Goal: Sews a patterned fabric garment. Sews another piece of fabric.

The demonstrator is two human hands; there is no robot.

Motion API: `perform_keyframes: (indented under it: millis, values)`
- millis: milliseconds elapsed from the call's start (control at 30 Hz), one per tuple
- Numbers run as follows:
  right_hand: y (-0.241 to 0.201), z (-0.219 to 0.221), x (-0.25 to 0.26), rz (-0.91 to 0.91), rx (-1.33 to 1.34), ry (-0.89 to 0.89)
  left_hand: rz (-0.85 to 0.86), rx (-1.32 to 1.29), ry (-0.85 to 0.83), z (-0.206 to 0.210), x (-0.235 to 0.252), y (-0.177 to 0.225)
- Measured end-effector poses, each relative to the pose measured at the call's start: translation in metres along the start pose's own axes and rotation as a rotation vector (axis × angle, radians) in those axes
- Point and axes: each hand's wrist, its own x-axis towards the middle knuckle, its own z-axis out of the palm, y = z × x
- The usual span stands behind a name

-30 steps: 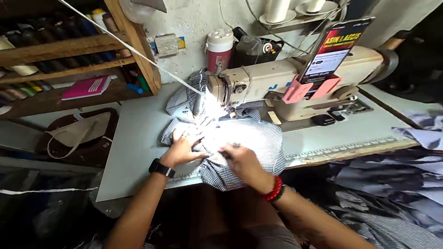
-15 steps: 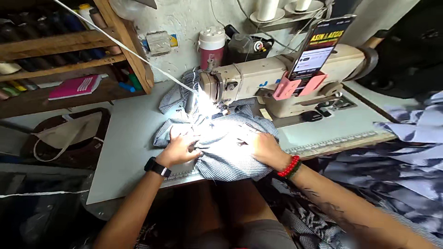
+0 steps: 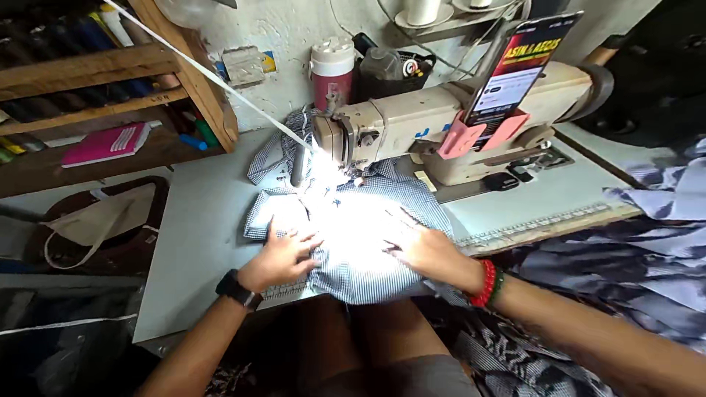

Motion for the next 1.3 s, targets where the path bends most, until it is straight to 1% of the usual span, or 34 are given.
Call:
perform_keyframes:
  millis: [67, 100, 167, 200, 267, 333, 400, 467, 500, 600, 667, 733, 800, 867, 967, 1067, 1200, 1300]
  values:
    - [0.018, -0.005, 0.016, 0.018, 0.056, -0.062, -0.064, -0.019, 0.084, 0.001, 0.007, -0.013]
    - [0.023, -0.007, 0.025, 0.055, 0.073, -0.094, -0.057, 0.000, 0.126, 0.001, 0.011, -0.017]
    - [0.016, -0.007, 0.029, 0.103, 0.066, -0.076, 0.042, 0.042, 0.208, 0.006, 0.013, -0.014]
    - [0.006, -0.009, 0.026, 0.088, 0.062, -0.045, 0.065, 0.045, 0.181, 0.004, 0.013, -0.009]
    - [-0.004, -0.004, 0.020, 0.026, 0.035, -0.005, 0.022, -0.029, 0.114, 0.004, 0.010, -0.007]
    - [0.007, -0.006, 0.027, 0.080, 0.089, -0.124, -0.077, -0.100, 0.083, -0.001, 0.013, -0.013]
    - [0.030, -0.006, 0.044, 0.070, 0.096, -0.157, -0.138, -0.126, 0.114, -0.007, 0.021, -0.017]
    - [0.047, 0.004, 0.056, 0.047, 0.057, -0.117, -0.182, -0.139, 0.113, -0.013, 0.026, -0.018]
    - [0.050, 0.004, 0.062, 0.056, 0.051, -0.116, -0.203, -0.145, 0.107, -0.015, 0.029, -0.019]
    - [0.048, 0.000, 0.068, 0.062, 0.031, -0.140, -0.220, -0.137, 0.177, -0.007, 0.033, -0.019]
    - [0.046, -0.002, 0.069, 0.044, 0.017, -0.155, -0.237, -0.144, 0.173, -0.007, 0.033, -0.017]
    - [0.047, -0.003, 0.071, 0.019, 0.001, -0.158, -0.204, -0.209, 0.170, -0.011, 0.035, -0.024]
    - [0.048, -0.001, 0.070, 0.001, -0.004, -0.148, -0.200, -0.241, 0.141, -0.013, 0.038, -0.034]
    - [0.048, -0.001, 0.069, -0.004, -0.002, -0.131, -0.220, -0.204, 0.077, -0.020, 0.041, -0.037]
    - [0.050, 0.001, 0.065, -0.005, -0.008, -0.108, -0.233, -0.149, 0.027, -0.024, 0.042, -0.036]
    - [0.053, 0.000, 0.066, -0.013, 0.001, -0.123, -0.256, -0.113, -0.047, -0.030, 0.046, -0.039]
    - [0.058, -0.010, 0.084, -0.083, 0.016, -0.127, -0.247, -0.068, -0.112, -0.038, 0.061, -0.054]
    - [0.071, -0.010, 0.109, -0.122, 0.017, -0.174, -0.279, -0.063, -0.165, -0.045, 0.075, -0.068]
